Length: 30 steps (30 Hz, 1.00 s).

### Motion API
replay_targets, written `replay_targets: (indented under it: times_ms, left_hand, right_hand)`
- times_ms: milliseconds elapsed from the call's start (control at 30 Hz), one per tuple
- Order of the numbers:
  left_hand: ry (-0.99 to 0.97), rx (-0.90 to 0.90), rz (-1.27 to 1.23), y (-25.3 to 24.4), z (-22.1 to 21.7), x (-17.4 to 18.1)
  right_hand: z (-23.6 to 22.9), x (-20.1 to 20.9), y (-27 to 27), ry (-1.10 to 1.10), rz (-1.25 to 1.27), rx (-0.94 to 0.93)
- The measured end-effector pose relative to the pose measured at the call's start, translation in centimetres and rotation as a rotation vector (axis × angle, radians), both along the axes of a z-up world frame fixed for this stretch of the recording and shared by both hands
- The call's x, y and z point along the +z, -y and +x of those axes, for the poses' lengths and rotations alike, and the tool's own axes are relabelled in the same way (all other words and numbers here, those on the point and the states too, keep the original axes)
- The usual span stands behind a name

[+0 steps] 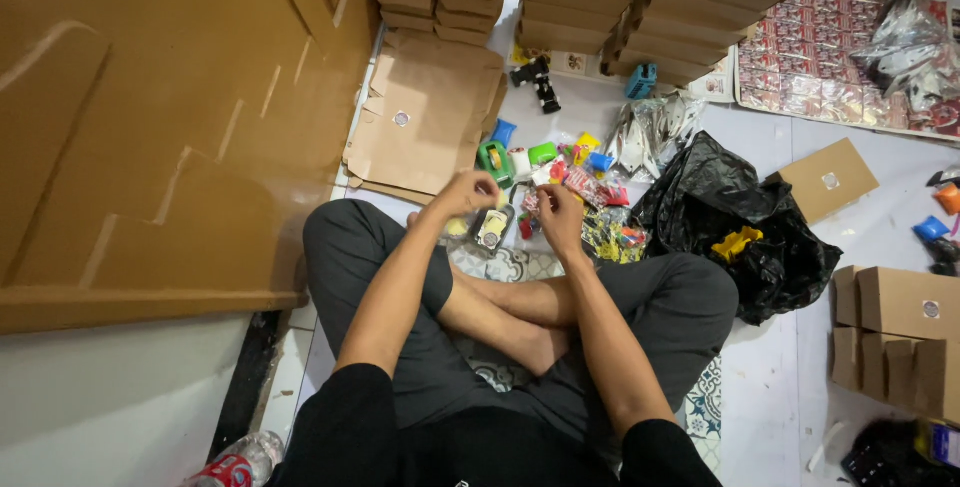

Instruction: The person sits on the floor and assembles flat-packed cardboard boxes. They fold the flaps, insert tabs into slots, and secure the box structure by hand. The person handles multiple boxes in sequence, stacking the finished ones nearby.

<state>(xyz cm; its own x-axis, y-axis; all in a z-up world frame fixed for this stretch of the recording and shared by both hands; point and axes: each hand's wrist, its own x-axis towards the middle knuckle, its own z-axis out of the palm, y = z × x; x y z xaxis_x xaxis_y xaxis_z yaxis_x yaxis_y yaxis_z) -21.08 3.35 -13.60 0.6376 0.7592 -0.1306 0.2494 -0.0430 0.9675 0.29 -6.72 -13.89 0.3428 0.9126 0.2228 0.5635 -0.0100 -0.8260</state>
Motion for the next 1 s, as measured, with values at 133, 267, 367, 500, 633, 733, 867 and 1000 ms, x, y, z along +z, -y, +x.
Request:
replay_targets:
  times_ms: [133,267,367,500,633,733,867,1000]
  left_hand:
    - [-0.212,-0.162,0.101,-1.0,0.0,-0.9]
    - [-0.42,0.049,0.379,-4.2,-0.9,-3.7]
    - [-0.653,0.089,0.447,-11.8,-1.2,-8.5]
    - [-0.881,0.22,0.16,-15.2,-4.0,-6.0]
    - [-0.906,0.26,0.239,-13.5,-6.8,-4.7]
    - [-0.845,0.325,0.252,-12.2,-6.2,-3.6]
    - [-0.966,0.298,0.378,-13.4,-5.9,-8.1]
    - [-1.009,0.238,0.57,-13.9,-4.5,-11.2]
  right_hand:
    - [-0.2,1.4,0.0,-0.004,0.014,0.008]
    - [-0.1,1.3,0.4,0.01,0.008,0.005]
    - [-0.2,1.6,0.5,0.017,-0.016,-0.011]
    - [-0.7,2.3,0.2,-0.013,-0.047,-0.022]
    - [-0.3,2.1,-0.3,0.029,-0.04,-0.044]
    - [-0.7,2.2,-0.2,-0.008,-0.034,-0.043]
    - [-0.4,2.5,-0.3,0.014,-0.018,-0.017]
    - [-0.6,3.1,-0.2,-0.011,-0.005,-0.019]
